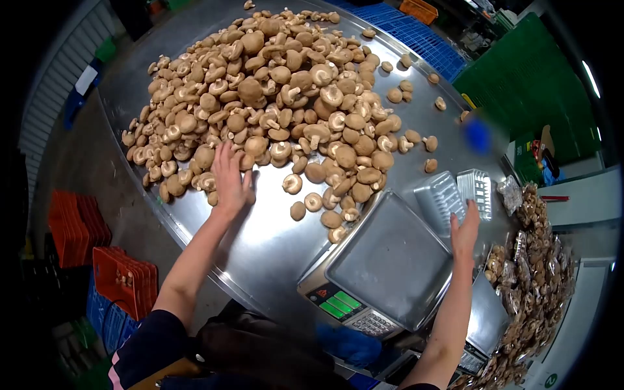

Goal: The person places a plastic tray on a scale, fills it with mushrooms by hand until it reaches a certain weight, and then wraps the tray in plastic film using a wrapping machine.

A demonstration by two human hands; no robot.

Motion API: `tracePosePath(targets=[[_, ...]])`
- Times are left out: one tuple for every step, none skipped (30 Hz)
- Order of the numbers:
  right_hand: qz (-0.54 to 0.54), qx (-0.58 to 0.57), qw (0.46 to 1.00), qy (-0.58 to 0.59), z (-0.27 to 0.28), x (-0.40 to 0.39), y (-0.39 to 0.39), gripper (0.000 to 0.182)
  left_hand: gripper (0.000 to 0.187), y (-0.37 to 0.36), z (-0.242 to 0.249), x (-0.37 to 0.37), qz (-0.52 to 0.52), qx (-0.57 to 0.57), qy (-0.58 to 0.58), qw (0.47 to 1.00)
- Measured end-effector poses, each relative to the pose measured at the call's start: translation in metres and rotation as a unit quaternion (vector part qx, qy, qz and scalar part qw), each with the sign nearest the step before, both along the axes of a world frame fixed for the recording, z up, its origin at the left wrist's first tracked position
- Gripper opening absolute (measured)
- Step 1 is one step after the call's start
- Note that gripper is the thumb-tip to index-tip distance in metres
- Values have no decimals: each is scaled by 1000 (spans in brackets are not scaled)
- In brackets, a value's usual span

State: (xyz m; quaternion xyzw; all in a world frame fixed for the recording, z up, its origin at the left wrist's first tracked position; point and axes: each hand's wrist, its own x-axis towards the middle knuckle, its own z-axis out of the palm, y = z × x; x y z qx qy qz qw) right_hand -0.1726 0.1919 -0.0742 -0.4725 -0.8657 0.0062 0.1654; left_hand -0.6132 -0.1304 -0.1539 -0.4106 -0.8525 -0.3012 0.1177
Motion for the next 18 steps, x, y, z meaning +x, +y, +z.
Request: tracePosePath(targets=[[-7, 34, 998, -48, -15, 7, 18, 62, 48, -3, 0, -5, 18, -17, -4, 1000], [-30, 15, 996, -77, -29, 16, 35, 68, 50, -7, -1, -4, 23, -25, -13, 999], [-55, -3, 993, -106, -45, 26, 49, 74, 51, -15, -2, 2, 26, -34, -21, 999], [-80, -22, 987, -134, -51, 27, 54, 81, 53, -23, -7, 10, 28, -43, -29, 998], [-76, -84, 989, -98, -57, 29, 60, 85, 57, -32, -17, 16, 15, -71, -53, 996], [-75, -143, 985, -61, -55, 28, 62, 90, 57, -40, -39, 20, 13, -104, -72, 992], [-76, -198, 977, -23, -52, 26, 63, 94, 59, -44, -55, 22, 11, -122, -87, 989], [-61, -193, 979, -35, -51, 23, 62, 95, 60, -49, -70, 23, 8, -140, -100, 985], [-50, -184, 981, -47, -50, 20, 59, 95, 62, -45, -77, 24, -2, -132, -93, 987], [-40, -172, 982, -59, -46, 21, 58, 96, 63, -38, -77, 23, -8, -115, -79, 990], [-10, -155, 986, -65, -53, 30, 61, 98, 64, -30, -77, 22, -5, -90, -53, 995], [19, -137, 988, -71, -56, 38, 63, 100, 66, -23, -79, 21, 4, -73, -28, 997], [16, -170, 982, -79, -38, 26, 54, 102, 66, -16, -83, 20, 24, -81, 10, 996], [12, -204, 975, -85, -20, 13, 45, 104, 68, -10, -79, 24, 32, -61, 7, 998], [-3, -177, 982, -70, -35, 22, 51, 107, 70, -6, -71, 30, 43, -41, 2, 998], [-9, -190, 980, -58, -34, 20, 53, 106, 73, -3, -63, 36, 49, -51, 9, 997], [-26, -188, 980, -61, -32, 20, 51, 106, 74, -5, -53, 44, 42, -53, -35, 997], [-41, -187, 980, -63, -29, 18, 48, 106, 74, -7, -44, 51, 37, -55, -79, 995]])
